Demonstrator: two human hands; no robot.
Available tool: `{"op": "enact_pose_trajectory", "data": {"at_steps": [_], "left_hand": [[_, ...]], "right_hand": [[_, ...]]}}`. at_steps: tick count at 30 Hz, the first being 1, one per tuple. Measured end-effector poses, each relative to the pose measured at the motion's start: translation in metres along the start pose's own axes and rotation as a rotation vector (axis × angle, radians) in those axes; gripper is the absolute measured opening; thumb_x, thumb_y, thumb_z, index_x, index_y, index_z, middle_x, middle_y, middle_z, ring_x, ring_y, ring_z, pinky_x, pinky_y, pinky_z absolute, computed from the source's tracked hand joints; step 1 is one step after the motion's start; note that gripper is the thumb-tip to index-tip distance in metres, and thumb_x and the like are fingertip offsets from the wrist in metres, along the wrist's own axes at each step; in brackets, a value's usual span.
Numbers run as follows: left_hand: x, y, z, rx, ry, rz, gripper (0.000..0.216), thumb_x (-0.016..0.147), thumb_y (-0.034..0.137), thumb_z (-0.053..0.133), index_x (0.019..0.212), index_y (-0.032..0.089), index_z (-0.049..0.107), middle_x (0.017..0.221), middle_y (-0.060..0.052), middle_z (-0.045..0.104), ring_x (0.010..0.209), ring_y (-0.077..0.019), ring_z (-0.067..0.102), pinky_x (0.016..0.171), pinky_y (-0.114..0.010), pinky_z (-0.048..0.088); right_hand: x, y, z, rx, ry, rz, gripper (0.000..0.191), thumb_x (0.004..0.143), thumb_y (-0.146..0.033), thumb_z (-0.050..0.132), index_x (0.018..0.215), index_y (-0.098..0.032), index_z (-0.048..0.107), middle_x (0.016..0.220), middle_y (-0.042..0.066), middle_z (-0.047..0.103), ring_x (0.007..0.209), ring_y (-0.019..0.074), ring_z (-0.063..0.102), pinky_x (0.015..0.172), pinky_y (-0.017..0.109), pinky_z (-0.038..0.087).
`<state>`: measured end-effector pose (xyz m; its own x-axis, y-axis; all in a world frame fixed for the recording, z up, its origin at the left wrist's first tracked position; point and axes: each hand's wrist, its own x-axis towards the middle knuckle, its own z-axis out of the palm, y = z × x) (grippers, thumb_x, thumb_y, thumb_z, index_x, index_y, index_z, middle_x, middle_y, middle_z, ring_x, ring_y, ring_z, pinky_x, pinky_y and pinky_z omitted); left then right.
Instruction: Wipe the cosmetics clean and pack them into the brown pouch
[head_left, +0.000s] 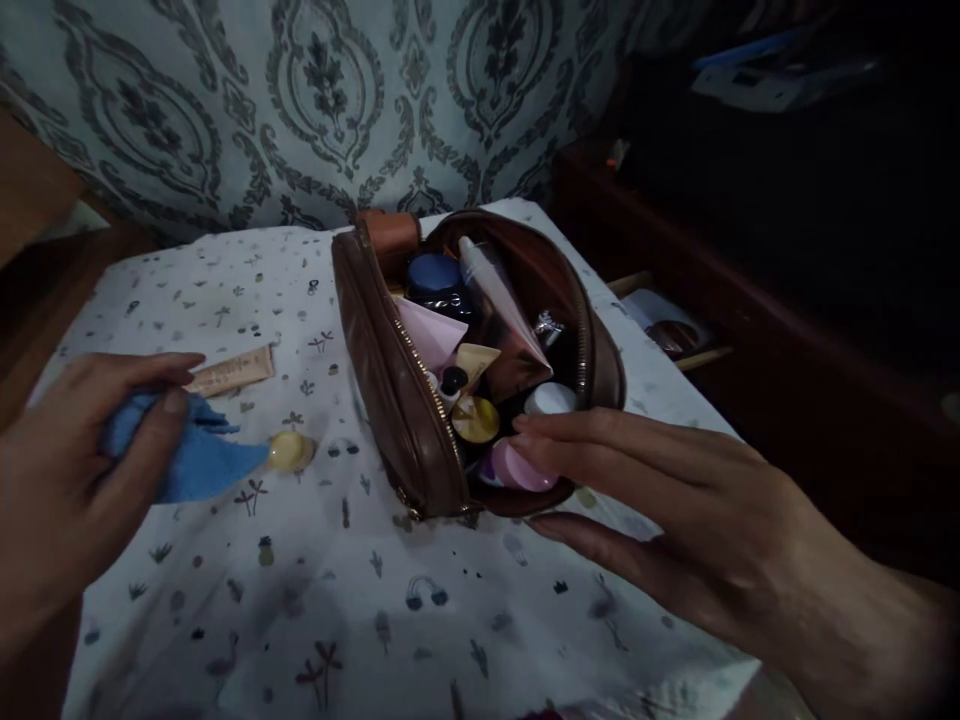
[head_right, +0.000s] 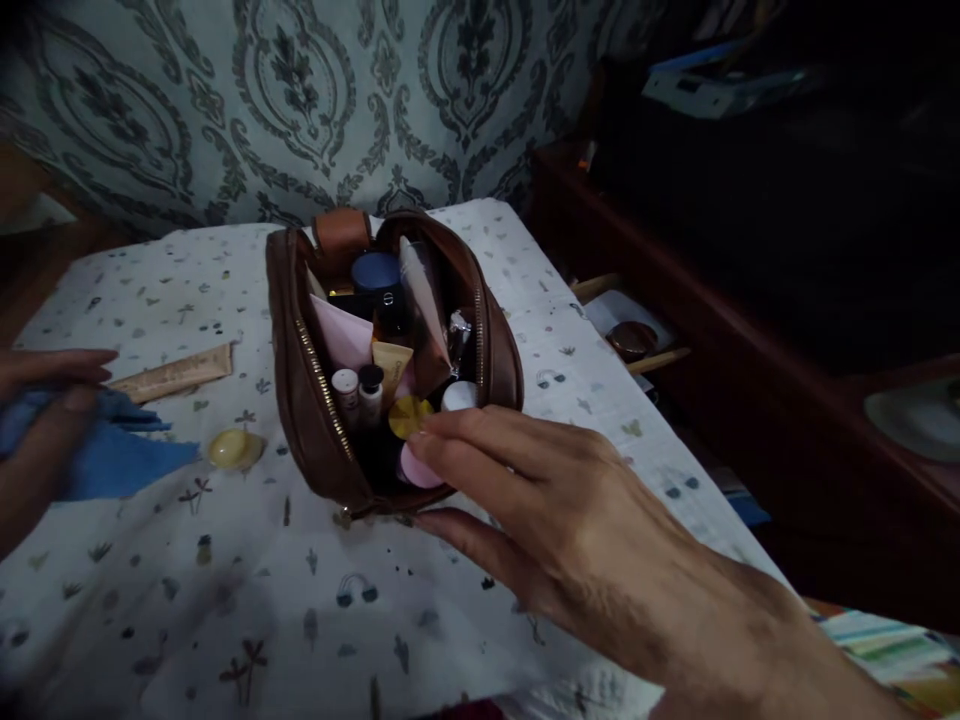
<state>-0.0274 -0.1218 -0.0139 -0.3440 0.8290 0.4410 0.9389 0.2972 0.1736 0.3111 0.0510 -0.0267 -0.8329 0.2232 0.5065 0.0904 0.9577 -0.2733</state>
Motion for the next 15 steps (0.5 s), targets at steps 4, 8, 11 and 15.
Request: {"op": "enact_pose_trajectory", "data": {"at_steps": [4,8,11,15], "left_hand": [[-0.005,-0.001,0.000,-0.060,-0.062,0.003,0.030,0.101,0.037,0.050,0.113,0.015,0.066,0.103,-0.002,0.067,0.097,-0.0189,0.064,0.092,-0.034,0.050],[-0.015,-0.009,0.014,-0.120,-0.130,-0.028,0.034,0.101,0.039,0.047,0.114,0.014,0.066,0.112,-0.007,0.068,0.105,-0.0221,0.065,0.093,-0.035,0.052],[-0.030,-0.006,0.036,-0.117,-0.210,0.014,0.042,0.102,0.046,0.041,0.121,0.017,0.064,0.116,-0.009,0.067,0.107,-0.0242,0.065,0.092,-0.037,0.054],[-0.051,-0.002,0.070,0.037,-0.290,0.146,0.042,0.103,0.046,0.037,0.126,0.021,0.062,0.119,-0.011,0.064,0.108,-0.0270,0.065,0.075,-0.034,0.059]], "right_hand": [[0.001,0.000,0.003,-0.031,0.010,-0.015,0.025,0.103,-0.029,0.056,0.125,-0.017,0.061,0.119,0.013,0.073,0.108,0.0191,0.073,0.088,0.024,0.065],[0.003,0.000,0.004,-0.030,0.033,-0.028,0.022,0.103,-0.029,0.054,0.122,-0.020,0.062,0.117,0.011,0.074,0.101,0.0208,0.076,0.077,0.025,0.067],[0.005,-0.001,0.005,-0.025,0.041,-0.034,0.024,0.102,-0.028,0.055,0.124,-0.021,0.062,0.116,0.012,0.074,0.097,0.0224,0.077,0.068,0.027,0.068],[0.005,-0.002,0.004,-0.066,0.039,0.008,0.028,0.102,-0.028,0.055,0.127,-0.019,0.062,0.124,0.013,0.071,0.101,0.0238,0.076,0.074,0.030,0.069]]}}
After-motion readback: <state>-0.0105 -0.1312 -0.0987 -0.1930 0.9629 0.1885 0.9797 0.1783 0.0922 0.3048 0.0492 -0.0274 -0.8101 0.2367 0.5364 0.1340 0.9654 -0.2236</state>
